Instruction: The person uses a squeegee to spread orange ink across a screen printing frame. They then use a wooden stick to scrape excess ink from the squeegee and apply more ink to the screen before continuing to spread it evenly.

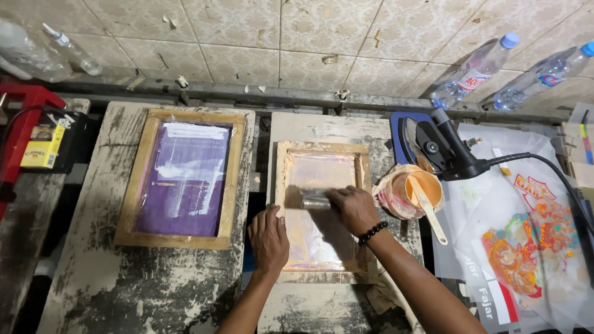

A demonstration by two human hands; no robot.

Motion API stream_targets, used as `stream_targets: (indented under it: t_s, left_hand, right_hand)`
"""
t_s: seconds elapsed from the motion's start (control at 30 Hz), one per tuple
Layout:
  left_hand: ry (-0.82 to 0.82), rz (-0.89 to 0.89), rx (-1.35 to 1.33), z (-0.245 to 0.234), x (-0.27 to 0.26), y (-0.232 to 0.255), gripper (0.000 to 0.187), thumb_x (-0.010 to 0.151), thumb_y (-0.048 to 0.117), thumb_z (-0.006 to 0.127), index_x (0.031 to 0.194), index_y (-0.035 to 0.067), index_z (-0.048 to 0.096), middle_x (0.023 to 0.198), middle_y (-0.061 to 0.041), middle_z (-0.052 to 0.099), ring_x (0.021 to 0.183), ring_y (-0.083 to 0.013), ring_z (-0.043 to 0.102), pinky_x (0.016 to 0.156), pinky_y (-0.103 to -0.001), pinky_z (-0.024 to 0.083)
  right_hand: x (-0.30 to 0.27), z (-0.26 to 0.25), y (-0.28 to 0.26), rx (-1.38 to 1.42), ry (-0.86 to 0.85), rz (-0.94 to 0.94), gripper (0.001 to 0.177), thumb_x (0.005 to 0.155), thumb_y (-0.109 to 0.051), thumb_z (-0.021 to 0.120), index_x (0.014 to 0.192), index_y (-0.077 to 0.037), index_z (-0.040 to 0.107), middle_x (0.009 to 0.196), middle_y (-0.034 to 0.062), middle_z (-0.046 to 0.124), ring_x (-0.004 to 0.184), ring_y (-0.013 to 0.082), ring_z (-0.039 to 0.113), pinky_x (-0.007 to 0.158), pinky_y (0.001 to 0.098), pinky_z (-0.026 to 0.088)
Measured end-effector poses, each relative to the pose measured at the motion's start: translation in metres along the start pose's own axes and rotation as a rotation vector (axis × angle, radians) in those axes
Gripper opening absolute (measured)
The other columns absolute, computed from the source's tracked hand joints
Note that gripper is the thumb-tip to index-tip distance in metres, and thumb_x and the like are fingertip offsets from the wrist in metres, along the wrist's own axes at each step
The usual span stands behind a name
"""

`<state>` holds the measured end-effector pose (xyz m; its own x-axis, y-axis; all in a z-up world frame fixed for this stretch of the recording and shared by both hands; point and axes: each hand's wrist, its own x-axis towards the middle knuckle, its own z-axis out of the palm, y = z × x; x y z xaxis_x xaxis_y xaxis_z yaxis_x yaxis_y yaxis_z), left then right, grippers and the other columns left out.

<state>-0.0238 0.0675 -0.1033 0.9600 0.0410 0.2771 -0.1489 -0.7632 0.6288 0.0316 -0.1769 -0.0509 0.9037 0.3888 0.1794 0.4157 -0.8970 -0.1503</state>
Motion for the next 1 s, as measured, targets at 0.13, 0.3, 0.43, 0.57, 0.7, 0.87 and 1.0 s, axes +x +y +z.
stream_targets:
  t_s: [0.13, 0.3, 0.43, 0.57, 0.7, 0.87, 1.0]
  left_hand:
    - [0.004, -0.008, -0.017, -0.005, 0.001, 0.006, 0.041, 0.115, 0.033, 0.026, 0.133, 0.014, 0.057, 0.125, -0.009, 0.06, 0.117, -0.0296, 0.056, 0.092, -0.047, 0.044]
    - [-0.011, -0.041, 0.022, 0.004, 0.0, 0.001, 0.042, 0.114, 0.036, 0.026, 0.133, 0.017, 0.058, 0.127, -0.006, 0.06, 0.12, -0.0265, 0.056, 0.094, -0.047, 0.044]
    - [-0.022, -0.036, 0.041, 0.002, -0.002, 0.002, 0.042, 0.115, 0.037, 0.025, 0.134, 0.017, 0.057, 0.129, -0.006, 0.06, 0.122, -0.027, 0.055, 0.094, -0.047, 0.044]
    - [-0.032, -0.044, 0.093, 0.002, -0.003, 0.004, 0.041, 0.115, 0.035, 0.026, 0.133, 0.017, 0.057, 0.128, -0.005, 0.06, 0.122, -0.025, 0.056, 0.095, -0.045, 0.045]
    - [-0.005, -0.019, 0.095, 0.0, -0.004, 0.005, 0.039, 0.115, 0.035, 0.028, 0.13, 0.017, 0.059, 0.127, -0.005, 0.061, 0.12, -0.0241, 0.057, 0.093, -0.044, 0.046]
    - [0.009, -0.036, 0.115, 0.006, -0.011, 0.0, 0.04, 0.114, 0.038, 0.029, 0.13, 0.018, 0.06, 0.128, -0.004, 0.063, 0.121, -0.0241, 0.058, 0.093, -0.044, 0.047]
    - [0.04, -0.012, 0.138, 0.009, -0.006, 0.0, 0.037, 0.114, 0.037, 0.032, 0.13, 0.019, 0.059, 0.13, -0.005, 0.063, 0.121, -0.0249, 0.058, 0.092, -0.045, 0.048]
  right_hand:
    - [0.014, 0.034, 0.008, -0.114, 0.107, 0.016, 0.022, 0.086, -0.021, 0.07, 0.108, -0.022, 0.073, 0.096, 0.0015, 0.076, 0.088, 0.0254, 0.071, 0.075, 0.038, 0.058]
    - [-0.012, 0.023, -0.019, -0.042, -0.01, -0.008, 0.014, 0.093, -0.022, 0.063, 0.104, -0.022, 0.071, 0.099, 0.002, 0.076, 0.094, 0.027, 0.071, 0.08, 0.0376, 0.056]
    - [-0.016, 0.029, 0.006, 0.003, -0.101, 0.05, 0.006, 0.089, -0.024, 0.067, 0.093, -0.023, 0.071, 0.088, 0.0006, 0.075, 0.087, 0.0268, 0.07, 0.075, 0.0389, 0.056]
    - [0.028, 0.037, 0.038, -0.063, -0.065, 0.058, 0.011, 0.083, -0.026, 0.074, 0.093, -0.025, 0.071, 0.082, -0.0017, 0.073, 0.082, 0.025, 0.069, 0.073, 0.0395, 0.057]
    - [0.052, 0.055, 0.049, -0.109, -0.092, 0.059, 0.012, 0.078, -0.023, 0.077, 0.089, -0.024, 0.074, 0.078, -0.0014, 0.072, 0.08, 0.027, 0.071, 0.079, 0.0461, 0.059]
    - [0.01, 0.047, 0.023, -0.015, -0.189, -0.002, 0.009, 0.074, -0.021, 0.077, 0.082, -0.021, 0.073, 0.074, 0.0006, 0.071, 0.077, 0.0287, 0.071, 0.071, 0.0443, 0.06]
    - [-0.01, 0.017, 0.005, 0.065, -0.236, -0.027, 0.004, 0.075, -0.022, 0.074, 0.075, -0.02, 0.071, 0.07, 0.0014, 0.07, 0.073, 0.0291, 0.07, 0.068, 0.0425, 0.059]
